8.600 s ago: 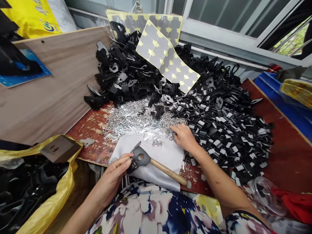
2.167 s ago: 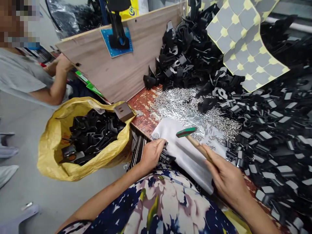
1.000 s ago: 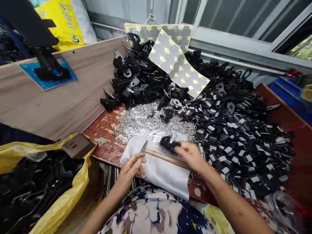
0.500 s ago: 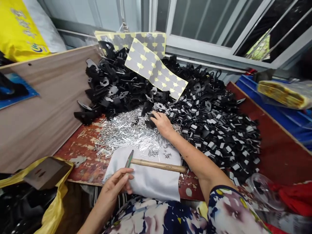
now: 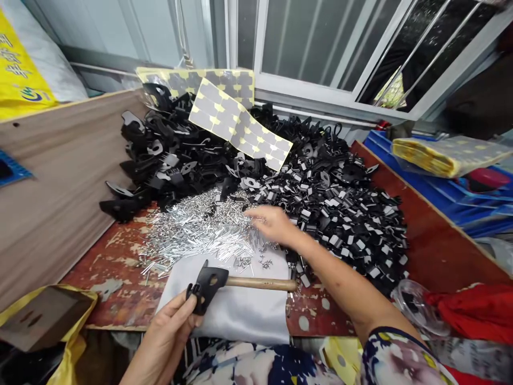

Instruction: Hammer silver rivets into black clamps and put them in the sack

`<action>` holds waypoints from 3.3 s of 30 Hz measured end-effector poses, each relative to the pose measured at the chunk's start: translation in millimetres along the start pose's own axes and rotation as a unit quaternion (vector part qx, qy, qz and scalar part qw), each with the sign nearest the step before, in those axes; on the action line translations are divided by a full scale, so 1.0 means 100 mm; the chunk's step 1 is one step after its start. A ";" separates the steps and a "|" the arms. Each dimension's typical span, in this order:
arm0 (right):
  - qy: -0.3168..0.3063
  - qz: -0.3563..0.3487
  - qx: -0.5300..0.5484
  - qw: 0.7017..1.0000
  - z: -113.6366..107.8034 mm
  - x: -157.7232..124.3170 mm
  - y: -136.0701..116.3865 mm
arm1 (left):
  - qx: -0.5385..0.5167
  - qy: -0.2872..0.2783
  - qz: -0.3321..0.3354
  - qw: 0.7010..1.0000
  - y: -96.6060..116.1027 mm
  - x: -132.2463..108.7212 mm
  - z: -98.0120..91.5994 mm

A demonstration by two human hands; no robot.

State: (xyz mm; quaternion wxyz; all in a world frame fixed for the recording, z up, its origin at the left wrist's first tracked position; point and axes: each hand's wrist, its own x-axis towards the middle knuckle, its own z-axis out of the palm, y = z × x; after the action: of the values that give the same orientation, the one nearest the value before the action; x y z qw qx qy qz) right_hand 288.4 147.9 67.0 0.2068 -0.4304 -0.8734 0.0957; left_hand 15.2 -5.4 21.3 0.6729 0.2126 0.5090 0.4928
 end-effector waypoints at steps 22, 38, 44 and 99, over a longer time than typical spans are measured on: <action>-0.048 0.071 0.044 0.995 0.34 -0.73 -0.12 | -0.064 0.029 -0.046 0.996 0.05 -0.12 -0.10; 0.160 0.070 -0.010 0.985 0.37 -0.57 -0.24 | 0.121 -0.045 0.035 0.991 0.09 -0.09 0.08; 0.201 0.094 0.210 0.952 0.44 -0.56 -0.71 | 0.069 -0.092 0.037 0.993 0.13 -0.05 0.36; -0.246 0.197 0.571 0.758 0.33 -0.66 -0.76 | 0.590 -0.195 0.416 0.664 0.20 0.03 0.28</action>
State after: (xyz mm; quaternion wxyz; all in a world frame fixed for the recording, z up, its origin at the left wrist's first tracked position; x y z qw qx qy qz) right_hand 255.5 49.8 45.5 0.1685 -0.3567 -0.5740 0.7176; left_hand 30.9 11.8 46.1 0.2157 0.8462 0.4087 0.2654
